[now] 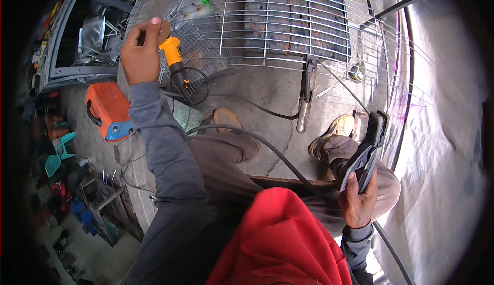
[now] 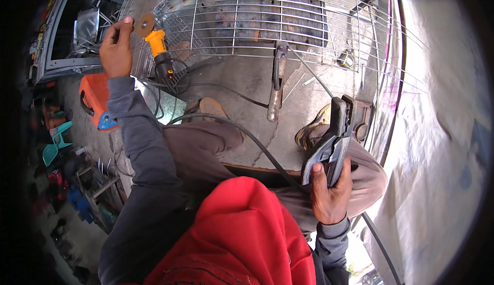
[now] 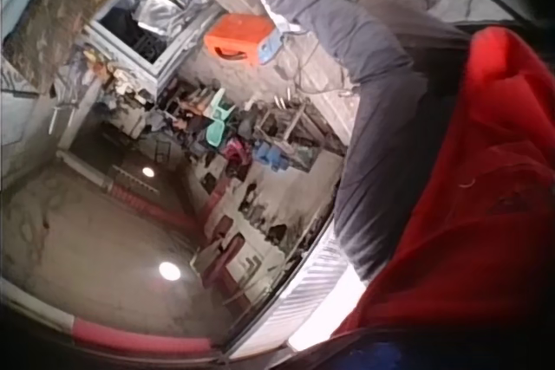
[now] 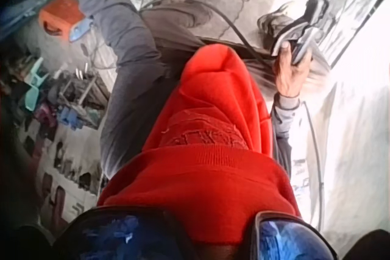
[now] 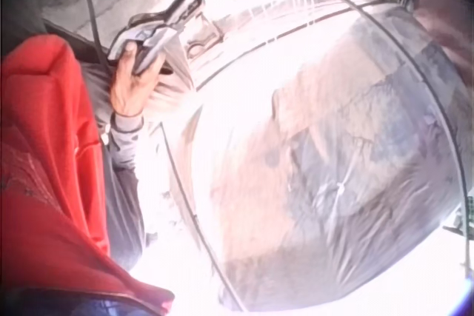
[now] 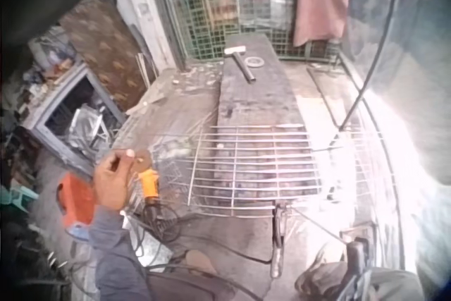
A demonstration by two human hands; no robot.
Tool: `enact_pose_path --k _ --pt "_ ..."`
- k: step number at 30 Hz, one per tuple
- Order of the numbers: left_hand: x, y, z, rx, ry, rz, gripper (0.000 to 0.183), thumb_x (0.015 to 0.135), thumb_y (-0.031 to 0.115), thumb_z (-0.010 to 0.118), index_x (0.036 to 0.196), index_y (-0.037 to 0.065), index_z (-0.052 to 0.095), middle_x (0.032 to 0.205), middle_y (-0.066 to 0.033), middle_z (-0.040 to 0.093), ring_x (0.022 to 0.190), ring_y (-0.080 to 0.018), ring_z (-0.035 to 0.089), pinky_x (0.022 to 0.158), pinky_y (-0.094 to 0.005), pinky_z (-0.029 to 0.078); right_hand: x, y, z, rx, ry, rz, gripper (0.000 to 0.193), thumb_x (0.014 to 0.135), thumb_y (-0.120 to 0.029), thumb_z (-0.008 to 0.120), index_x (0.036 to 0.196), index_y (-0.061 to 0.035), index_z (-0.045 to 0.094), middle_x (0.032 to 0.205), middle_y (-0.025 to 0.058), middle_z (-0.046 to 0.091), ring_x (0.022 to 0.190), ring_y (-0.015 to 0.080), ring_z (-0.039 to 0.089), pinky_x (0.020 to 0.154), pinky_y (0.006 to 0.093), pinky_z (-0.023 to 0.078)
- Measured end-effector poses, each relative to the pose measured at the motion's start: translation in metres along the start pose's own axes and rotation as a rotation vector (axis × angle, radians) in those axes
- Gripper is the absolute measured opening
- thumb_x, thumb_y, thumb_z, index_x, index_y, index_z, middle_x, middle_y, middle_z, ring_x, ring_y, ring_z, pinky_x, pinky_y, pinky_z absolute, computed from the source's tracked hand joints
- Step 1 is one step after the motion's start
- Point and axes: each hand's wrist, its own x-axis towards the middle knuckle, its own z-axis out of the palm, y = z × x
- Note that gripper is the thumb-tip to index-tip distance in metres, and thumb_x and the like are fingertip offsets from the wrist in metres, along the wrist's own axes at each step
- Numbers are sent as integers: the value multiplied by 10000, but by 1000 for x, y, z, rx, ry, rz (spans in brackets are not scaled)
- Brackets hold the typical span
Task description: The recorder is assembling or welding a metal wire grid while sitting on the floor of a workshop.
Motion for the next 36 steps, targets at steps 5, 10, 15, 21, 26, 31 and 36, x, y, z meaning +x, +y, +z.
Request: enact_pose_path --k 5,10,15,21,26,31,36 --pt "-1 4 1 -24 -21 -48 292 870 276 661 934 -8 669 872 -36 648 840 -99 567 780 -239 426 1 -1 -3 -28 -3 0 254 919 -209 595 1034 -8 491 758 14 530 658 77 441 590 229 386" --pt "-1 3 1 -8 -29 -50 306 870 283 660 941 -15 667 875 -41 650 849 -106 574 787 -241 430 2 -10 -7 -46 -34 31 248 921 -212 593 1019 -8 490 724 3 525 629 73 433 566 224 379" --pt "-1 3 1 7 -25 -45 308 868 287 663 946 -12 667 873 -44 648 841 -107 573 781 -246 434 1 -12 -5 -15 -21 23 252 921 -212 596 1023 -7 489 721 -4 527 626 68 432 561 219 375" --pt "-1 2 1 -16 -27 -27 304 867 288 669 947 -6 666 868 -38 644 821 -105 565 772 -242 433 1 -11 -4 1 -6 12 256 916 -205 604 1025 -2 492 735 0 540 643 65 444 574 214 381" --pt "0 2 1 -9 -9 -22 293 862 284 674 907 -5 663 838 -51 647 794 -94 558 742 -249 448 1 -15 -2 1 0 16 256 910 -201 610 1022 0 498 742 5 549 649 67 450 582 218 389" --pt "1 -1 2 -13 -12 -8 301 864 294 671 907 -4 663 836 -50 645 795 -94 556 744 -252 448 2 -10 -3 -24 -15 10 260 909 -209 610 1013 1 499 735 14 555 647 69 456 582 228 395" --pt "1 1 1 13 -17 -6 306 867 297 667 906 -6 662 837 -50 644 796 -96 556 745 -254 448 3 -11 -2 -21 20 -37 254 908 -208 610 997 1 496 719 15 553 636 69 453 577 227 393"
